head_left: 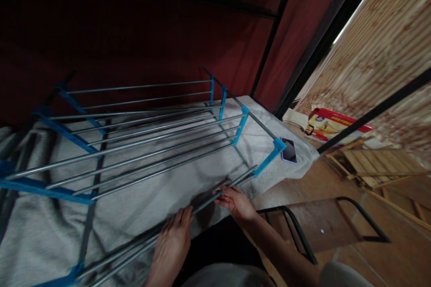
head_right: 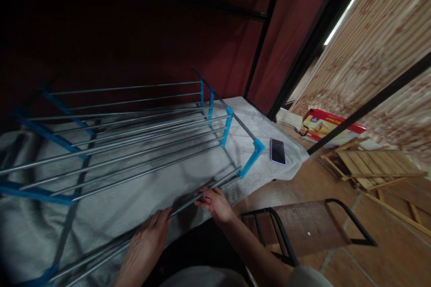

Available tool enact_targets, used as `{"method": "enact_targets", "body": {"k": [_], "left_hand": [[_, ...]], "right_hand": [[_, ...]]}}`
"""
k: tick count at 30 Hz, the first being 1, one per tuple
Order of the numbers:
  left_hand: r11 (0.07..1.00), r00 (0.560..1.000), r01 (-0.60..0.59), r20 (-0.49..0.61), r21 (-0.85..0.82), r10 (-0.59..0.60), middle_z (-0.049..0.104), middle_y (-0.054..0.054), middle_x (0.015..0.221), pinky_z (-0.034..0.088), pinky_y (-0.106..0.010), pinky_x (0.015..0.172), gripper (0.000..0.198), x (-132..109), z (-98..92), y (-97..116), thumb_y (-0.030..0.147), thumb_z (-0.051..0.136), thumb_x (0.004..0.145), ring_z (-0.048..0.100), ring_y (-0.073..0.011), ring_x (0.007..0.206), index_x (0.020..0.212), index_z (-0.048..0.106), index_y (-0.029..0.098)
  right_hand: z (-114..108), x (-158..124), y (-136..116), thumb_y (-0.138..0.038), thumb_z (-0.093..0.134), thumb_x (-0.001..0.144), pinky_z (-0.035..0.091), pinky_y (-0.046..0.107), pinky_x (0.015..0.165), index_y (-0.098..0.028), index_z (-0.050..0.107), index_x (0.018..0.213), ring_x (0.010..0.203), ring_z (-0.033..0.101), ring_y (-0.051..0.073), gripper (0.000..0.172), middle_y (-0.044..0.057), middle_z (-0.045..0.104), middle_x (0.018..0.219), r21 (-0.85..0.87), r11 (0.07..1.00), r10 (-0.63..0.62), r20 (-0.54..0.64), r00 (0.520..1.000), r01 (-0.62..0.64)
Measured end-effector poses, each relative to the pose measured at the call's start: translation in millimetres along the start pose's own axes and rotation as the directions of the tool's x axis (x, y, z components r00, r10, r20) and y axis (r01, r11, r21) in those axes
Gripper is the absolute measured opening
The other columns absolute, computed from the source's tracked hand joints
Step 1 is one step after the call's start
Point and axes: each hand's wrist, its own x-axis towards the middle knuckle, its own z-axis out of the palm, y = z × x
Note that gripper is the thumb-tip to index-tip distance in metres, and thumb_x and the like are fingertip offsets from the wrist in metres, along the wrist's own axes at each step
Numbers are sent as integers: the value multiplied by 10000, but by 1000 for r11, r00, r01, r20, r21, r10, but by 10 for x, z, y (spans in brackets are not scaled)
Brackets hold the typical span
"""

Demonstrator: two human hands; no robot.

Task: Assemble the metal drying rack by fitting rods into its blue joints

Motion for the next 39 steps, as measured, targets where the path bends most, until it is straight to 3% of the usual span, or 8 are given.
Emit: {"method": "enact_targets", "body": {"k": [3, 8, 13, 28, 34, 37, 39], "left_hand": [[998, 999, -40, 25, -49, 41, 736, -72, 1091, 563, -292, 757, 337, 22, -39, 46, 215, 370, 1046, 730, -184, 848, 1226, 655, 206], [993, 994, -105, -42, -62, 102, 747, -74, 1058, 565, -290, 743, 311, 92, -42, 149, 192, 401, 1031, 740, -189, 851, 1186, 670, 199], [992, 993, -114, -23, -52, 113, 750, -68, 1025, 551, -291, 716, 320, 170, -81, 223, 161, 407, 1021, 734, -184, 803, 1201, 669, 195], [995, 990, -88, 103, -41, 92, 747, -107, 1176, 564, -373, 911, 457, 307, -108, 201, 80, 372, 1003, 730, -230, 1012, 1338, 659, 198], [996, 991, -88, 103, -31, 90, 737, -110, 1212, 552, -382, 938, 480, 316, -98, 213, 51, 379, 983, 720, -234, 1047, 1351, 653, 192], [995, 993, -98, 57, -19, 99, 748, -104, 1167, 560, -379, 917, 390, 323, -134, 270, 140, 415, 1023, 724, -235, 1004, 1306, 677, 194], [994, 994, -107, 37, -12, 107, 755, -101, 1123, 566, -373, 894, 365, 335, -160, 318, 160, 428, 1029, 727, -232, 966, 1286, 684, 191]], "right_hand": [[-21, -71, 85, -434, 940, 567, 592, 352, 795, -186, 698, 779, 844, 707, 210, 407, 36, 724, 801, 37, 999, 15, -25, 1000, -14], [-44, -93, 62, -448, 971, 509, 597, 326, 749, -158, 691, 771, 780, 700, 182, 481, 44, 734, 780, 47, 999, 19, -38, 999, -17], [-84, -74, -22, -424, 955, 552, 602, 323, 749, -156, 691, 793, 776, 703, 177, 447, 50, 751, 812, 51, 999, 0, -19, 1000, 1], [-146, -11, -57, -437, 944, 586, 599, 326, 755, -147, 709, 822, 706, 684, 160, 441, 6, 665, 701, 45, 999, 6, 18, 1000, -7], [-245, -42, -97, -487, 926, 581, 574, 329, 706, -158, 699, 855, 700, 697, 177, 485, 42, 719, 770, -74, 997, 21, 59, 998, -16], [-409, -93, -154, -518, 882, 607, 517, 286, 605, -170, 693, 824, 609, 637, 149, 452, 38, 715, 741, -172, 982, -77, -23, 997, 72], [-574, -127, -240, -535, 824, 651, 440, 257, 544, -187, 677, 776, 536, 542, 121, 399, -8, 639, 631, -223, 949, -258, -140, 956, 223]]}}
